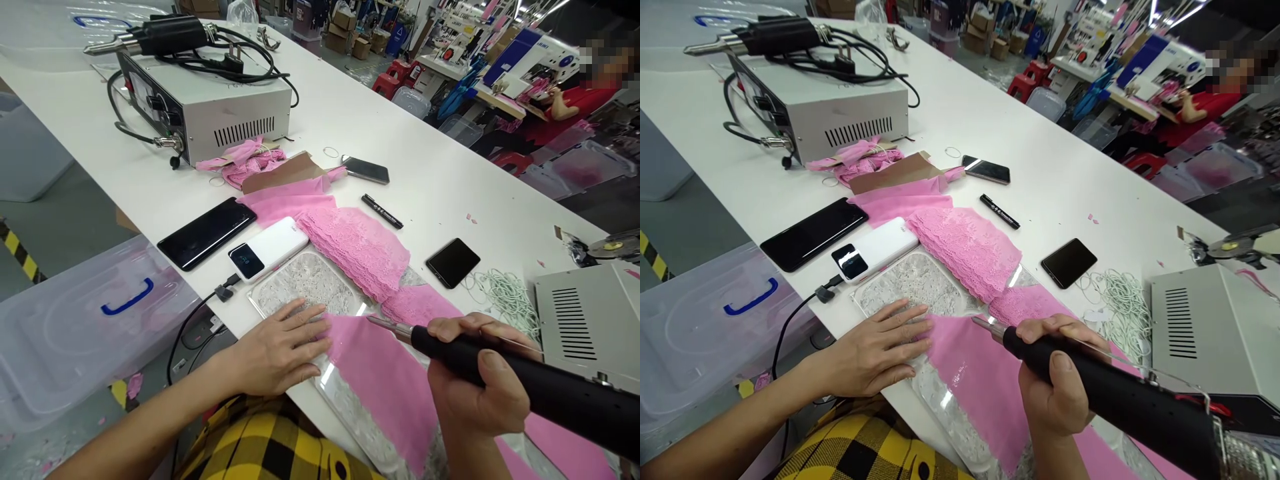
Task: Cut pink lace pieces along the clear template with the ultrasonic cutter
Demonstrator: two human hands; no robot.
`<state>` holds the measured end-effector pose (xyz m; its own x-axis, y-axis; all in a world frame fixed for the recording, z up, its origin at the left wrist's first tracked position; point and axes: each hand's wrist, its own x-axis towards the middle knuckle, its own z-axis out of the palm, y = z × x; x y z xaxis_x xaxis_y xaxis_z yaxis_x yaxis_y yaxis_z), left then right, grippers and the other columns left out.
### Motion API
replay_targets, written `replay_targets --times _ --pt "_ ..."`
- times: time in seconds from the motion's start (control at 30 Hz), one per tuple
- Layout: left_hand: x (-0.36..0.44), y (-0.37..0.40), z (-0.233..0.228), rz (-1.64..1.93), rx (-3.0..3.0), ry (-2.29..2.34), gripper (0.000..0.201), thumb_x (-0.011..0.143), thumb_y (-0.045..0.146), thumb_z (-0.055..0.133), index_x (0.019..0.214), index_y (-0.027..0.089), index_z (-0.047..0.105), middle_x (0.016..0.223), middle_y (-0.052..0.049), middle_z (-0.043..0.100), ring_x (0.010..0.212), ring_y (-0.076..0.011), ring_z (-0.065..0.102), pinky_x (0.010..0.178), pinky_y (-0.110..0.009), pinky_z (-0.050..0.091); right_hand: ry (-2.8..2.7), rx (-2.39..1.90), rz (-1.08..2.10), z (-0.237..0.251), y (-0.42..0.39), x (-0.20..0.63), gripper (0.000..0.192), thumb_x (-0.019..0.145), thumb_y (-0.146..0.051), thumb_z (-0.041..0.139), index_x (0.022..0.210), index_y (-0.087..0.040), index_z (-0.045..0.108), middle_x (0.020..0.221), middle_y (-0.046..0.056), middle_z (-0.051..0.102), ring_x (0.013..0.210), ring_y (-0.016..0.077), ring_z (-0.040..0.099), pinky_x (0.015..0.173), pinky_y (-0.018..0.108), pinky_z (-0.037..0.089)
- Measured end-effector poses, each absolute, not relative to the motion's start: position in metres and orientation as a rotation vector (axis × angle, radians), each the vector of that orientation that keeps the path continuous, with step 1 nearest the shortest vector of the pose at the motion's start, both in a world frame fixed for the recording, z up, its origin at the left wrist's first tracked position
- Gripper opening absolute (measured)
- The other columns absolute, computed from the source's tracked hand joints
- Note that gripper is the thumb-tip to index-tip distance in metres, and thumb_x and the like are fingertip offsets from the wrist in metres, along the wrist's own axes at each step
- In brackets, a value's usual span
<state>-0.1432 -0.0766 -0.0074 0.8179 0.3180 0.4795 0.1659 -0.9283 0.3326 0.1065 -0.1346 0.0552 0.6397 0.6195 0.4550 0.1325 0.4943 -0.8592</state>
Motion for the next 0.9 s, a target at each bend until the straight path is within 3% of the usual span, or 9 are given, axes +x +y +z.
replay_targets --times 0.33,0.9 --pt "-0.142 -0.078 -0.009 0.817 2.734 0.385 0.034 0.098 0.034 0.052 0.123 0.014 0.062 0.129 -0.01 0.065 0.136 -0.0287 0.047 0.118 -0.049 0.032 -0.878 -1.072 0.365 0.052 -0.138 0.108 0.011 0.062 -0.019 0.058 0.073 -0.019 0.057 0.072 -0.003 0.058 0.052 0.014 0.058 0.052 0.036 0.052" --pt "-0.142 -0.08 -0.01 0.929 2.723 0.386 0.03 0.097 0.031 0.053 0.119 0.013 0.064 0.126 -0.01 0.067 0.135 -0.028 0.048 0.118 -0.047 0.034 -0.895 -1.04 0.475 0.056 -0.135 0.086 0.013 0.067 -0.022 0.059 0.08 -0.02 0.06 0.077 -0.002 0.057 0.055 0.0131 0.057 0.055 0.035 0.051"
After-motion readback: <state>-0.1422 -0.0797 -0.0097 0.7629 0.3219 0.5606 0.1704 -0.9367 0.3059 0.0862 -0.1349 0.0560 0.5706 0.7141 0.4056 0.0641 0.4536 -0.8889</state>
